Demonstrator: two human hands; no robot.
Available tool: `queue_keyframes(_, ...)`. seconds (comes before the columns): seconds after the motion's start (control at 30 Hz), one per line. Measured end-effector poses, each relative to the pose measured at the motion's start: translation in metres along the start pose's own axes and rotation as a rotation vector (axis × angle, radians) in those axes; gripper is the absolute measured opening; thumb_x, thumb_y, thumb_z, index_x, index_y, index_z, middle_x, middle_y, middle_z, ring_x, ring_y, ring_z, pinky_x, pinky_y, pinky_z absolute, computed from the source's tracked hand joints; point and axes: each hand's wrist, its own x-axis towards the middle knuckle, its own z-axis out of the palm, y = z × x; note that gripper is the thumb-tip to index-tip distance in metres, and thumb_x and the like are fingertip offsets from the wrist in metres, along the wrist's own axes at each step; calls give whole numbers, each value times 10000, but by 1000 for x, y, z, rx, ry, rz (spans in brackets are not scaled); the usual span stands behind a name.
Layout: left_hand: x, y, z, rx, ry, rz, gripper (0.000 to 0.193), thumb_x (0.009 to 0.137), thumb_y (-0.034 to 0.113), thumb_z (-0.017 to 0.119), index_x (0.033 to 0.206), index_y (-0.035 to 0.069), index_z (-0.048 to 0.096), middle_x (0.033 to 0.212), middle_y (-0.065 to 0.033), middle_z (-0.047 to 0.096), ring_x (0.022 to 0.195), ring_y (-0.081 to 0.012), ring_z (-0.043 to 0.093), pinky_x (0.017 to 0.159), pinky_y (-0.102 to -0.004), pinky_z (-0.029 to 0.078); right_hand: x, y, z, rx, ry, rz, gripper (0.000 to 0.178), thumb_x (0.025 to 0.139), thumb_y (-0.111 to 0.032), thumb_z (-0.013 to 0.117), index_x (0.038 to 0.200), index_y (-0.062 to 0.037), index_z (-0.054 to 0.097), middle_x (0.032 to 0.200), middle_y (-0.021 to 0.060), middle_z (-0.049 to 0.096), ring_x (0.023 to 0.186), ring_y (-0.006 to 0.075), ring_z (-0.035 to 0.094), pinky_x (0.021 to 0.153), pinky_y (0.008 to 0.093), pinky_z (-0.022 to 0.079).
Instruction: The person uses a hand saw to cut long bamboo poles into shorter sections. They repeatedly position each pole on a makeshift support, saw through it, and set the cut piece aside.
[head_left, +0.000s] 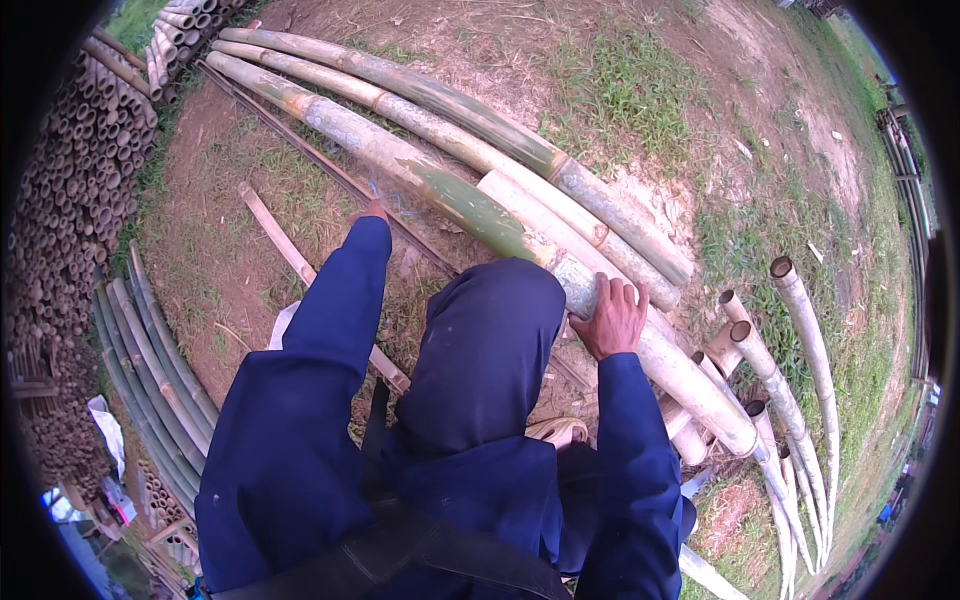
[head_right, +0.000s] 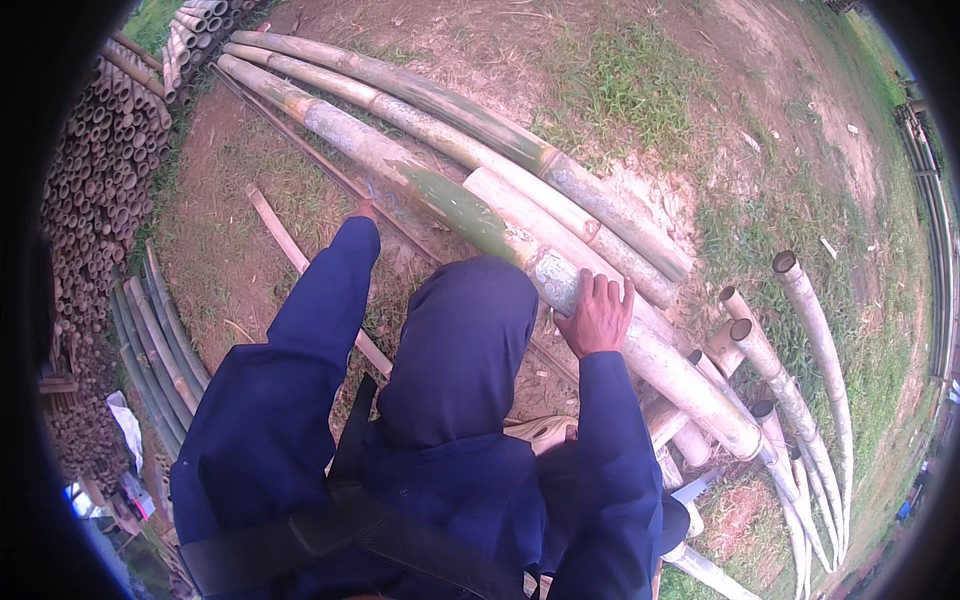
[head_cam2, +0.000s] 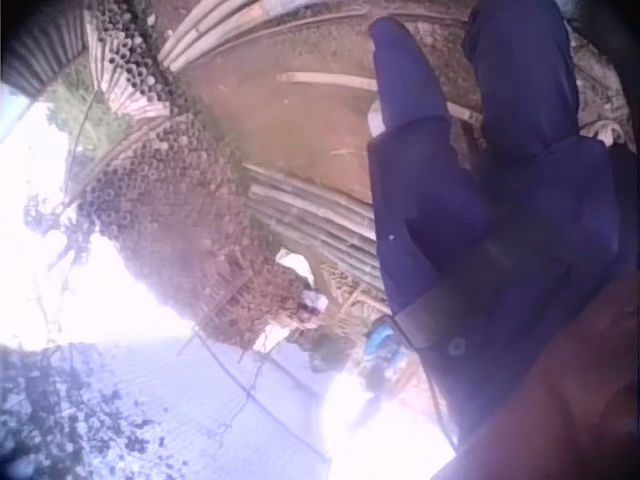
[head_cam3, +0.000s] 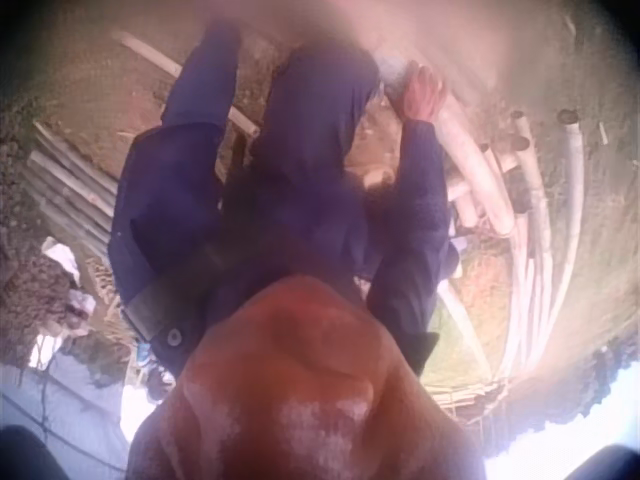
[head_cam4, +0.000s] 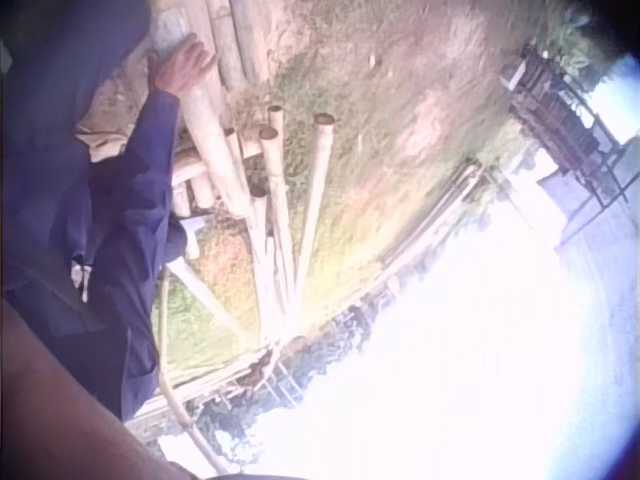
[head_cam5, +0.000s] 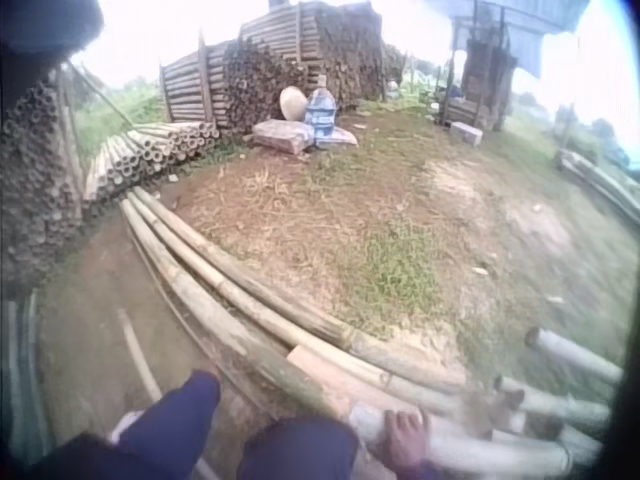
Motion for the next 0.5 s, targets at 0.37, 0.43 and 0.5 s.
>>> queue_keyframes(0.37,-53,-9,-16,-236,-531,-276,419,870,197,723,1146,-22,497,790,-218,669,685,-377,687,636,-519,585,-92,-17,69,345,-182,-58,600,883,-257,744,1412,-78,525,1266,163,605,1207,362,590,995,472,486)
queue_keyframes(0.43,-50,-4,-18,-365,-558,-271,405,873,186,715,1139,-21,489,779,-222,666,673,-380,684,625,-516,587,-94,-20,77,318,-227,-53,579,886,-270,742,1395,-85,537,1262,165,611,1192,371,598,986,481,497)
queue_keyframes(0.5,-46,3,-23,-537,-581,-268,391,876,175,706,1131,-21,482,769,-226,663,661,-383,682,613,-514,589,-91,-23,81,326,-212,-91,525,904,-280,716,1370,-96,558,1251,170,621,1164,386,611,970,494,513)
